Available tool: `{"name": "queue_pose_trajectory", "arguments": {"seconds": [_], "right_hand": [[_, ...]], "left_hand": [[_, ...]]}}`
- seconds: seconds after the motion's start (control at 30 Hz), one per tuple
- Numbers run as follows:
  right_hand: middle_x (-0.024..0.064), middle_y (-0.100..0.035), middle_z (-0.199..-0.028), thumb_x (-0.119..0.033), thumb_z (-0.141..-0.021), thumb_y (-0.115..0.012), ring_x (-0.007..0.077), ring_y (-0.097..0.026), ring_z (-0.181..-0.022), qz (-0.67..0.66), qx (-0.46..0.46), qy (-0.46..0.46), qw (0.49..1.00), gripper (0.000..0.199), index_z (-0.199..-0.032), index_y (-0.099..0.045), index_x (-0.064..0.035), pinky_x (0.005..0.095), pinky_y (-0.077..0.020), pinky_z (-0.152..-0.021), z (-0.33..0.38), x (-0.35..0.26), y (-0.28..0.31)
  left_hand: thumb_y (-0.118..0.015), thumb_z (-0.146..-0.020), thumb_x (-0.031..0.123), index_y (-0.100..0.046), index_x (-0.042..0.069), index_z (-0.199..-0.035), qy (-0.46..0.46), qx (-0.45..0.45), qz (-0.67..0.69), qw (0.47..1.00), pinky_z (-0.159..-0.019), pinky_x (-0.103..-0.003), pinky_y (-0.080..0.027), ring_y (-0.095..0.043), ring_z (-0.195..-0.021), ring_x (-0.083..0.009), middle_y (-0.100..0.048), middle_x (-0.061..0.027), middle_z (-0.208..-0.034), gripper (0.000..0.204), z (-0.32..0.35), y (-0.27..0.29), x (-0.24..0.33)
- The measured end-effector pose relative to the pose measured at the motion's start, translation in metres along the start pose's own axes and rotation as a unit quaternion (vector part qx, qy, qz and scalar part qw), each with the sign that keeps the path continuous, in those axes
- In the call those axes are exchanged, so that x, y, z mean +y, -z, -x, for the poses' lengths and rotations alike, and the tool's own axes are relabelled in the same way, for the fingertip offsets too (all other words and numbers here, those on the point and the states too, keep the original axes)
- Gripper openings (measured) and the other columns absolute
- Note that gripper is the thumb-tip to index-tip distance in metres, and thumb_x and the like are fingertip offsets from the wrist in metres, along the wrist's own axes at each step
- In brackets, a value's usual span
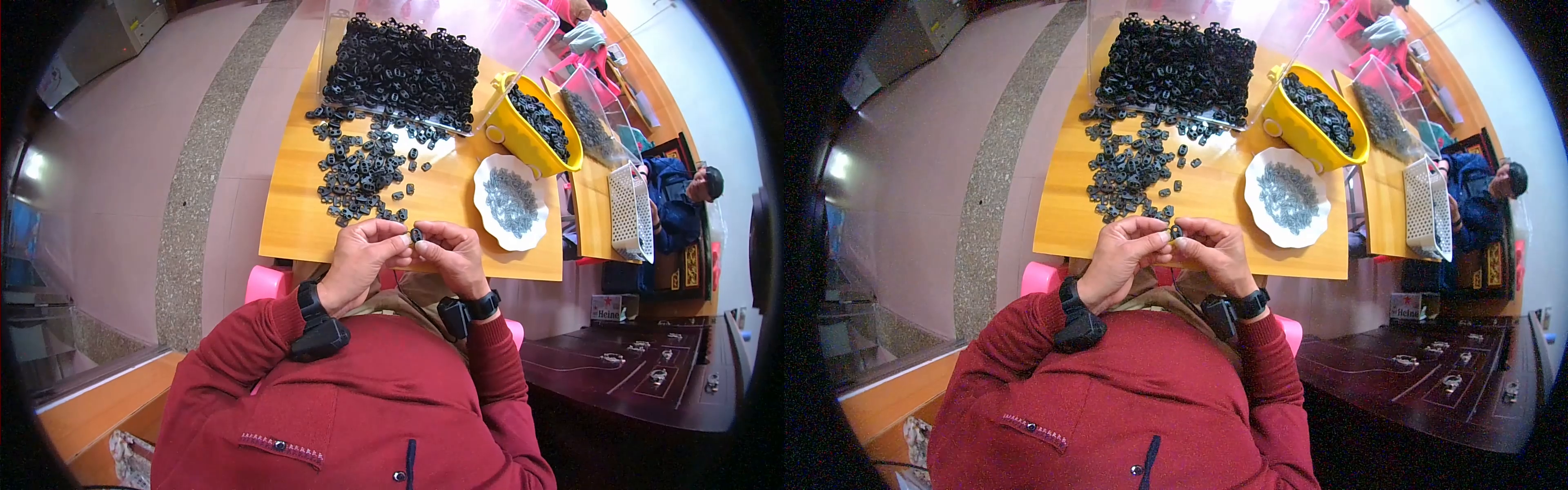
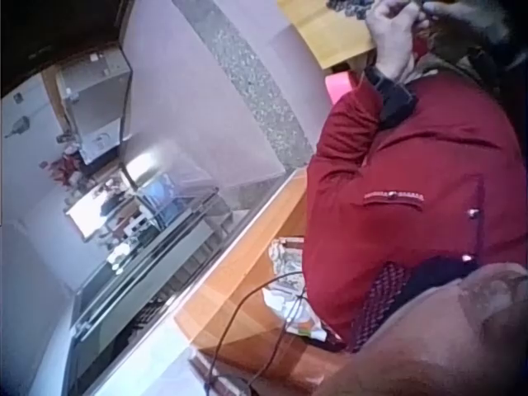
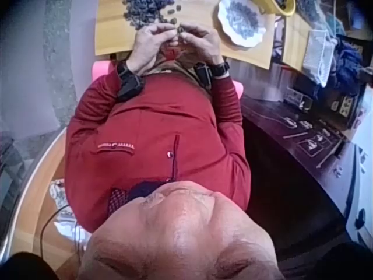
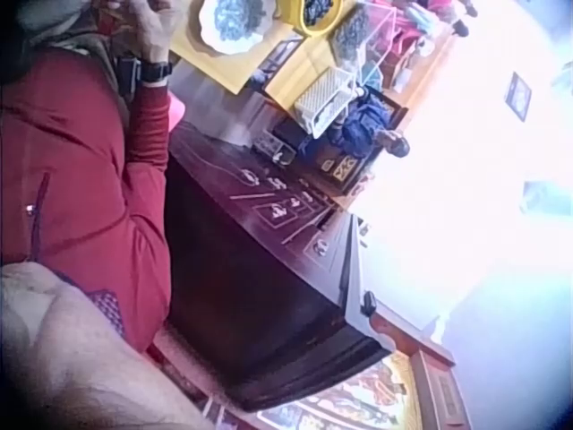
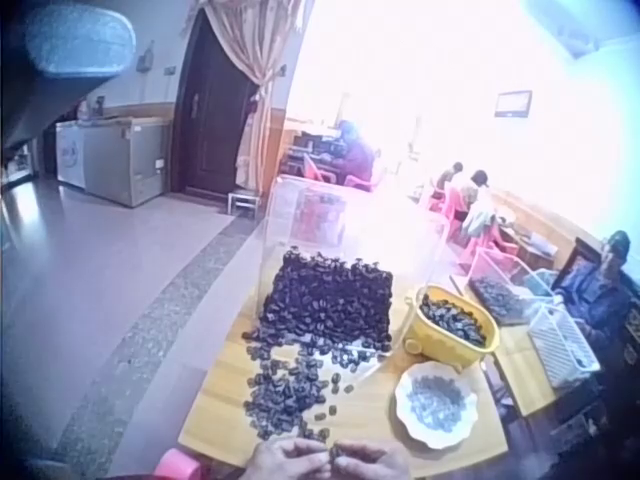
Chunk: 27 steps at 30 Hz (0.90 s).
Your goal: The person picks up a black plastic piece and a small metal pin, inserts the pin into the piece, and places the assembled unit into a white plate.
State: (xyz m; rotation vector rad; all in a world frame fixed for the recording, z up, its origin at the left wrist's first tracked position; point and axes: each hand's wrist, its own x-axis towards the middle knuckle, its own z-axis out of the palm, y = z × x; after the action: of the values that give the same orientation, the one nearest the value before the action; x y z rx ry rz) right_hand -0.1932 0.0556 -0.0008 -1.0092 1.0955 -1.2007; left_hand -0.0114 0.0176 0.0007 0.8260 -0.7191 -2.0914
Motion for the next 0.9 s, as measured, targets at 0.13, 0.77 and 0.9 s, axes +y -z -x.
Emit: {"name": "queue_pose_trajectory", "arguments": {"seconds": [0.13,0.77,0.9], "right_hand": [[0.0082,-0.068,-0.096,-0.001,-0.086,-0.064,0.0117,-0.064,-0.083,-0.025,-0.005,-0.012,1.0,0.027,-0.113,-0.062,0.0046,0.0238,-0.0527,-0.076,0.0011,-0.0037,-0.0013],[0.0098,-0.067,-0.098,0.004,-0.083,-0.065,0.0152,-0.065,-0.086,-0.058,-0.023,0.009,0.998,0.024,-0.108,-0.065,0.0031,0.0287,-0.0559,-0.077,0.0049,0.0018,0.0054],[0.0103,-0.067,-0.099,0.004,-0.083,-0.065,0.0161,-0.065,-0.087,-0.046,-0.028,0.014,0.998,0.024,-0.107,-0.064,0.0034,0.0301,-0.0567,-0.076,0.0047,-0.0001,0.0072]], "left_hand": [[-0.065,-0.087,0.006,-0.061,-0.002,-0.099,0.0,-0.008,0.003,1.0,-0.069,-0.025,-0.056,-0.064,-0.074,-0.0114,-0.066,-0.0076,-0.085,0.015,0.0003,-0.0009,0.0013],[-0.066,-0.087,0.005,-0.061,0.0,-0.098,0.051,-0.065,0.05,0.995,-0.067,-0.023,-0.056,-0.065,-0.077,-0.0125,-0.066,-0.0073,-0.088,0.014,0.0034,0.0004,0.0026],[-0.066,-0.087,0.005,-0.061,0.0,-0.098,0.065,-0.07,0.056,0.994,-0.067,-0.023,-0.056,-0.065,-0.077,-0.0123,-0.066,-0.0073,-0.088,0.014,0.0023,-0.0008,0.005]]}}
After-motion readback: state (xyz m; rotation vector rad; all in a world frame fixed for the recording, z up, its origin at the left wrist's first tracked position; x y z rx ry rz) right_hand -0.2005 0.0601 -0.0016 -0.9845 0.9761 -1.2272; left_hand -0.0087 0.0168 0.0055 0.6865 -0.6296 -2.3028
